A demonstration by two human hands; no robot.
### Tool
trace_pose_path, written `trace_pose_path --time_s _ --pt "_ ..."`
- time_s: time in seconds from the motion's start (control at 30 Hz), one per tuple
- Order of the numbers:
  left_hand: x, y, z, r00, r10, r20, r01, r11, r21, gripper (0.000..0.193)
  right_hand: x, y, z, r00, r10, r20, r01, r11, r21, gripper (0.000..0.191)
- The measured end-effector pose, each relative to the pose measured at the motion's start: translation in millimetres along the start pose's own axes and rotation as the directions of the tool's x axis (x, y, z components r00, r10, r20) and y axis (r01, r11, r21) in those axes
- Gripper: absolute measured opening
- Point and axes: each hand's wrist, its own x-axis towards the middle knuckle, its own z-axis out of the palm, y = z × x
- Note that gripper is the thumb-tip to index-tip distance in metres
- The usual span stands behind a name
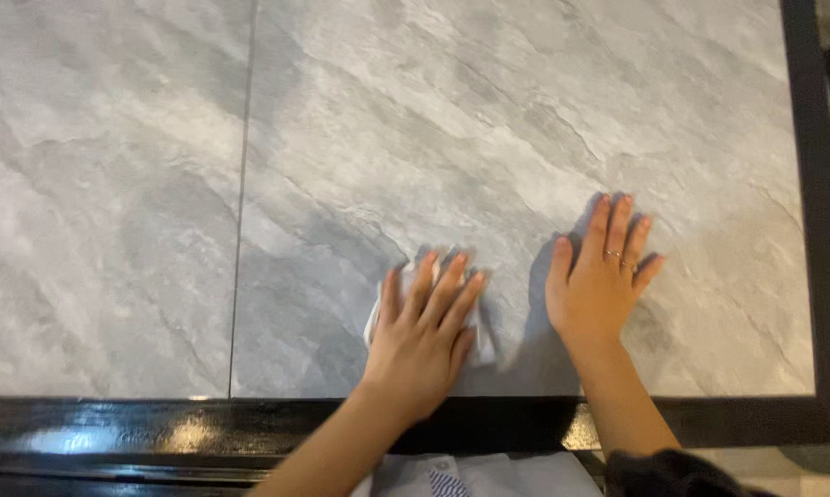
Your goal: The person wipes a large gray marble-patterned tabletop with a white cloth, moving methodically across the surface. The person briefly pauses to adjust the cloth and continues wiping different sections of the table.
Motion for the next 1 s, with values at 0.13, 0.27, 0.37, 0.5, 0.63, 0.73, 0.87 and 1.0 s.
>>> trace_pose_path --time_s 0.13,0.27,0.37,0.5,0.63,0.73,0.87,1.0 --pt "62 -21 14 0.991 0.131 -0.041 -0.131 0.991 0.011 0.062 -3 -5 -10 1.000 0.015 -0.015 -0.015 1.000 0.000 0.067" --pt "126 -52 19 0.981 0.181 -0.069 -0.176 0.982 0.067 0.060 0 -11 -15 0.999 0.050 -0.018 -0.050 0.999 -0.004 0.067" --pt "163 -90 12 0.994 0.051 -0.098 -0.035 0.987 0.157 0.064 1 -11 -16 0.998 0.066 -0.012 -0.066 0.998 -0.009 0.067" --pt "136 -153 -14 0.974 -0.151 -0.171 0.175 0.976 0.129 0.062 3 -5 -14 0.998 0.061 0.001 -0.061 0.997 -0.037 0.068" --pt "65 -192 -40 0.952 -0.242 -0.187 0.274 0.946 0.173 0.062 8 -3 -12 0.997 0.081 0.016 -0.080 0.996 -0.039 0.069" --pt "7 -177 -44 0.963 -0.237 -0.128 0.263 0.930 0.258 0.064 10 -5 -11 0.997 0.069 0.022 -0.068 0.997 -0.042 0.069" --pt "-48 -120 -38 0.975 -0.119 0.187 0.076 0.972 0.223 0.067 4 -9 -8 0.999 0.046 -0.012 -0.047 0.998 -0.042 0.068" --pt "-48 -91 -24 0.989 0.138 -0.053 -0.138 0.990 0.012 0.062 -3 -8 -7 0.999 0.046 -0.030 -0.046 0.999 -0.006 0.066"
